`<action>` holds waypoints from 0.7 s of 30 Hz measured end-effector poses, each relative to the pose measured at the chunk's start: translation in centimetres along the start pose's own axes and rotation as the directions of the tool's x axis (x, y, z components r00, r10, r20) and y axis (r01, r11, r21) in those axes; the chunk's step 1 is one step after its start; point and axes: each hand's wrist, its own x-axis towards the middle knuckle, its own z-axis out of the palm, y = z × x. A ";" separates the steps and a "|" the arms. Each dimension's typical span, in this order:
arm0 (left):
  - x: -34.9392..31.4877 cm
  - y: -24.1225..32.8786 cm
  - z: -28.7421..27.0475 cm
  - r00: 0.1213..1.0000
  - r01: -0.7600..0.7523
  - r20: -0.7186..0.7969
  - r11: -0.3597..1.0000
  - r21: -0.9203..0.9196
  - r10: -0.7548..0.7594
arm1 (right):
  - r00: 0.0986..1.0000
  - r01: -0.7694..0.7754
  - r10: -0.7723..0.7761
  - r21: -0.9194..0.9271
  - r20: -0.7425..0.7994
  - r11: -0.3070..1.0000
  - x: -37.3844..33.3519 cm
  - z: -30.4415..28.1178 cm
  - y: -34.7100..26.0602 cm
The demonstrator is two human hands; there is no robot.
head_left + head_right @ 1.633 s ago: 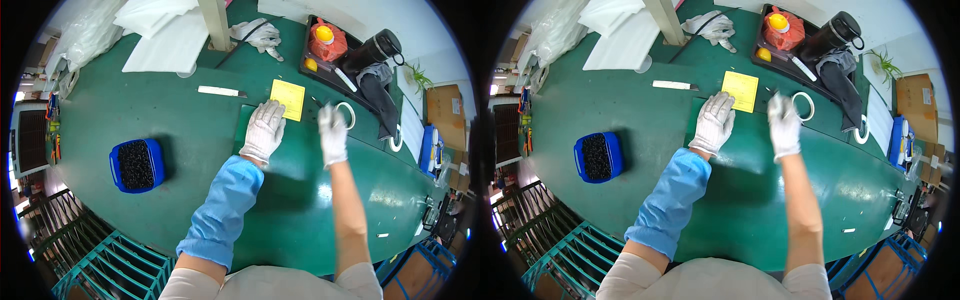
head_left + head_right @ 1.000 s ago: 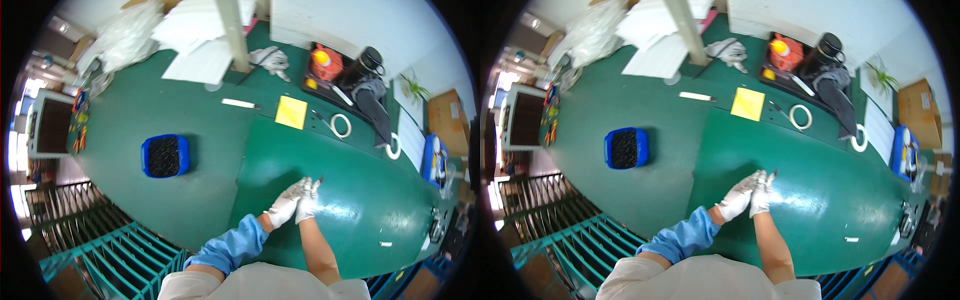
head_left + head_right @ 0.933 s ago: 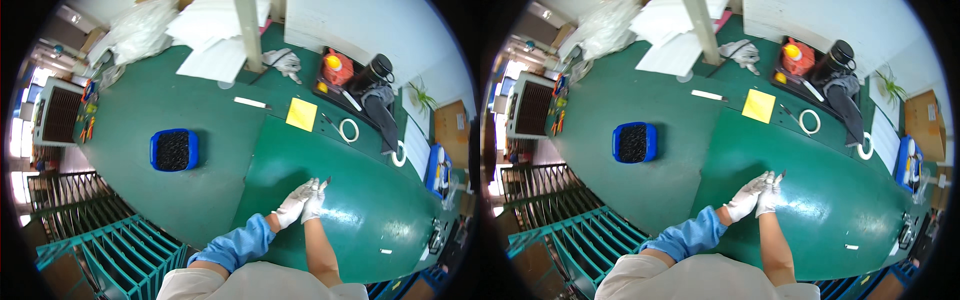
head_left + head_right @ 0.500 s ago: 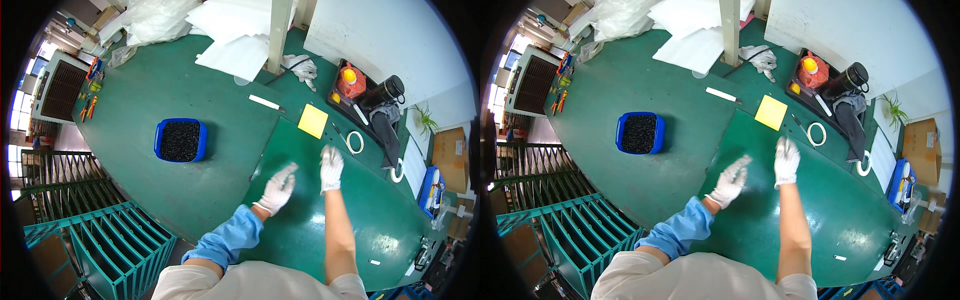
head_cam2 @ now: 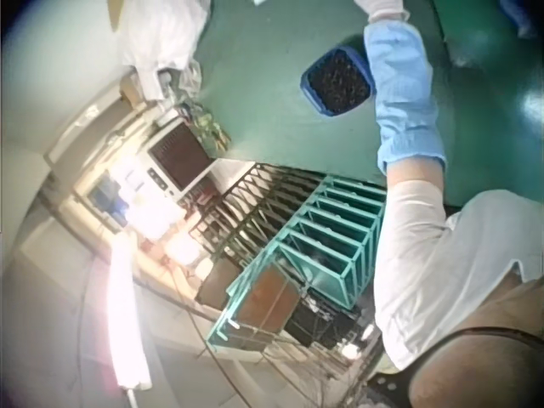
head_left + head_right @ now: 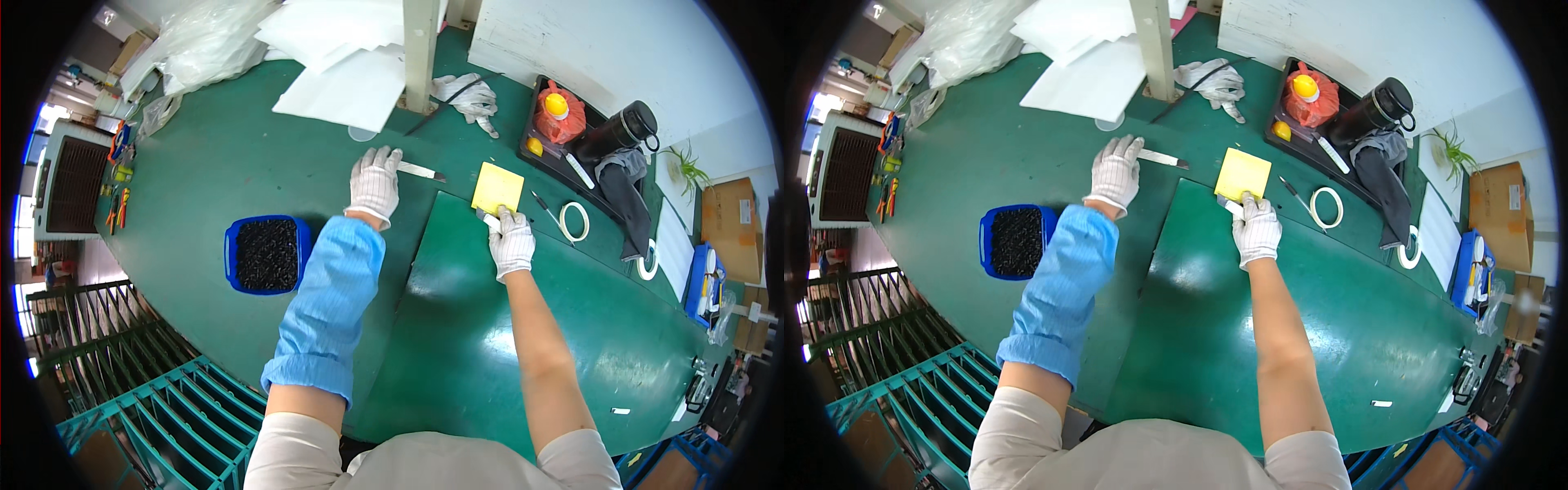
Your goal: Assembling and inspecting electronic components on circuit boards at a factory workstation and storage rack.
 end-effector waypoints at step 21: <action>2.6 -0.1 3.0 0.893 0.231 0.369 0.966 0.114 -0.257 | 0.999 0.016 -0.015 0.028 -0.051 0.999 0.2 -1.9 7.1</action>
